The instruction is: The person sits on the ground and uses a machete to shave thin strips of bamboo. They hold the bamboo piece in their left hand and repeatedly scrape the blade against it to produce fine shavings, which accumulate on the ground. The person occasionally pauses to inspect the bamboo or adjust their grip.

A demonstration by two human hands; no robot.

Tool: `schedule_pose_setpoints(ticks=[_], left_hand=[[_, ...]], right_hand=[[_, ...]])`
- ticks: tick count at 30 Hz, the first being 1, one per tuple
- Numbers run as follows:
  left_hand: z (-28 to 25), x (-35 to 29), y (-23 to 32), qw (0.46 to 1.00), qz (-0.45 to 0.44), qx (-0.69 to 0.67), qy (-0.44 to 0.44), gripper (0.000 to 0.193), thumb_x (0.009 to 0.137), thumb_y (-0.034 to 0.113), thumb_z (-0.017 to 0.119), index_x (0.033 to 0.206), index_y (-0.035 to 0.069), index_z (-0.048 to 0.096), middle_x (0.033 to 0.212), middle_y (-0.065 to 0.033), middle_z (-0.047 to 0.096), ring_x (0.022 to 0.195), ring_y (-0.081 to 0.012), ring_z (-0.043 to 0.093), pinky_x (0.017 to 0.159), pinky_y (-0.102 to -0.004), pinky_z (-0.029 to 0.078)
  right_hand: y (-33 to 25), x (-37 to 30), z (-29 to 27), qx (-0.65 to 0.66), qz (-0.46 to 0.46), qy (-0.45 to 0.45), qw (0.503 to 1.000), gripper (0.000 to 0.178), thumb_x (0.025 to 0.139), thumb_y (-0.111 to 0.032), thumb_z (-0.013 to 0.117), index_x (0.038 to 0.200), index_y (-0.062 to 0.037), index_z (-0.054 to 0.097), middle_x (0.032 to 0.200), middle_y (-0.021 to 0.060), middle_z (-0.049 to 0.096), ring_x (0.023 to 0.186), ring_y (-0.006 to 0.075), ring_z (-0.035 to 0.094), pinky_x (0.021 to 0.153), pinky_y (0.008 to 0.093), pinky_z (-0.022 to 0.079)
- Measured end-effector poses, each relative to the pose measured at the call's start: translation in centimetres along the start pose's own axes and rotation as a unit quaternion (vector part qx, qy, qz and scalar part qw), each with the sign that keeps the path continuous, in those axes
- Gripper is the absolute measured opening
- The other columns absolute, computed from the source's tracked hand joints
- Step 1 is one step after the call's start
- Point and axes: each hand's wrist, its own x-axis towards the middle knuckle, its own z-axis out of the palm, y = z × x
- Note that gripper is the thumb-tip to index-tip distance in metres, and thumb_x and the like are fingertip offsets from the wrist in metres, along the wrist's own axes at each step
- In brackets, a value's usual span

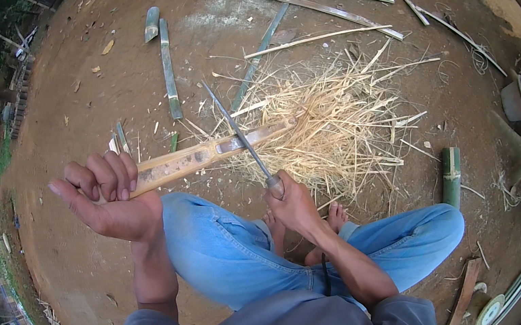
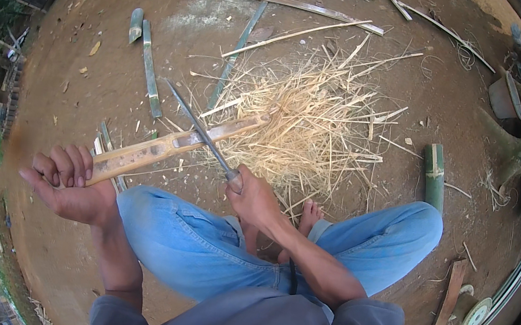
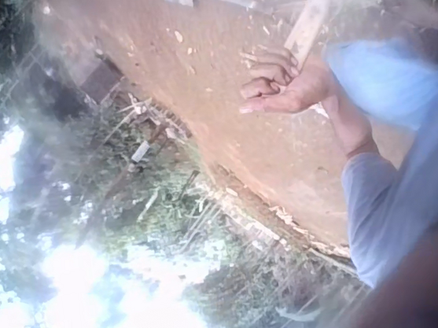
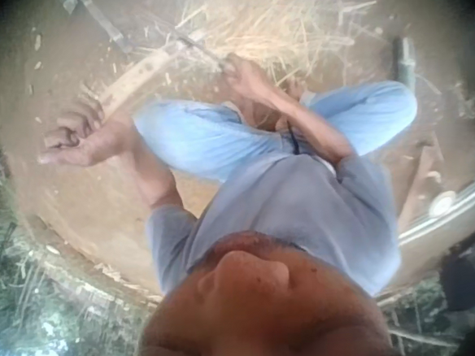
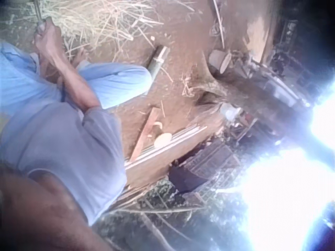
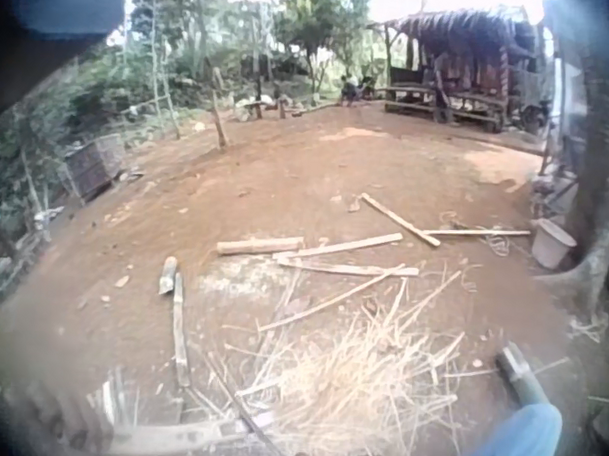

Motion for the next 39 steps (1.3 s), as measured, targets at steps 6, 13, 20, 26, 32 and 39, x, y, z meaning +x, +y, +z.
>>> schedule_pose_setpoints(ticks=[6,13,20,26,32,39], left_hand=[[0.8,-1.5,-3.7,1.000,0.012,-0.009,-0.026,0.045,0.106,0.041,0.030,0.066,0.020,0.023,0.050,0.0053,0.020,0.040,-0.0044,0.016,0.038,-0.0187,0.017],[1.2,-2.3,-5.7,1.000,0.015,-0.005,-0.027,0.045,0.105,0.038,0.032,0.066,0.020,0.024,0.049,0.0052,0.020,0.040,-0.0048,0.018,0.038,-0.0191,0.018],[2.1,-1.5,-5.7,1.000,0.008,0.001,-0.007,0.044,0.105,0.036,0.035,0.066,0.019,0.025,0.051,0.0048,0.021,0.041,-0.0057,0.018,0.039,-0.0202,0.018],[3.0,-0.9,-5.9,1.000,0.002,0.009,-0.014,0.045,0.105,0.036,0.035,0.065,0.019,0.024,0.051,0.0048,0.021,0.042,-0.0063,0.017,0.040,-0.0207,0.017],[4.7,0.3,-8.6,0.999,0.016,0.029,0.002,0.046,0.105,0.037,0.035,0.064,0.019,0.022,0.049,0.0051,0.020,0.040,-0.0050,0.017,0.037,-0.0199,0.018],[7.9,-0.2,-11.4,0.999,0.023,0.034,0.026,0.046,0.105,0.036,0.036,0.064,0.019,0.023,0.051,0.0048,0.019,0.040,-0.0058,0.016,0.037,-0.0205,0.017]], right_hand=[[5.5,2.9,-1.3,-0.047,-0.026,0.017,0.998,0.021,0.082,-0.013,0.062,0.098,-0.0009,0.054,0.064,0.0217,0.061,0.061,0.0398,0.064,0.058,0.0458,0.048],[5.6,2.7,-4.1,-0.084,-0.074,-0.011,0.994,0.011,0.082,-0.011,0.059,0.090,-0.0050,0.053,0.065,0.0216,0.059,0.057,0.0378,0.061,0.055,0.0453,0.046],[5.9,4.5,-6.3,-0.086,0.020,-0.050,0.995,0.021,0.086,-0.014,0.057,0.103,-0.0012,0.055,0.077,0.0257,0.064,0.072,0.0429,0.064,0.067,0.0504,0.050],[11.4,9.0,-7.6,-0.082,0.061,0.011,0.995,0.022,0.089,-0.019,0.056,0.100,0.0000,0.055,0.079,0.0284,0.063,0.076,0.0446,0.064,0.069,0.0513,0.049],[14.4,11.0,-6.6,-0.059,0.058,0.043,0.996,0.021,0.089,-0.018,0.056,0.098,0.0013,0.055,0.079,0.0275,0.064,0.076,0.0449,0.064,0.070,0.0514,0.049],[14.7,13.2,-12.1,-0.110,0.068,0.013,0.992,0.020,0.091,-0.018,0.054,0.101,-0.0004,0.058,0.082,0.0265,0.065,0.081,0.0429,0.064,0.073,0.0500,0.050]])
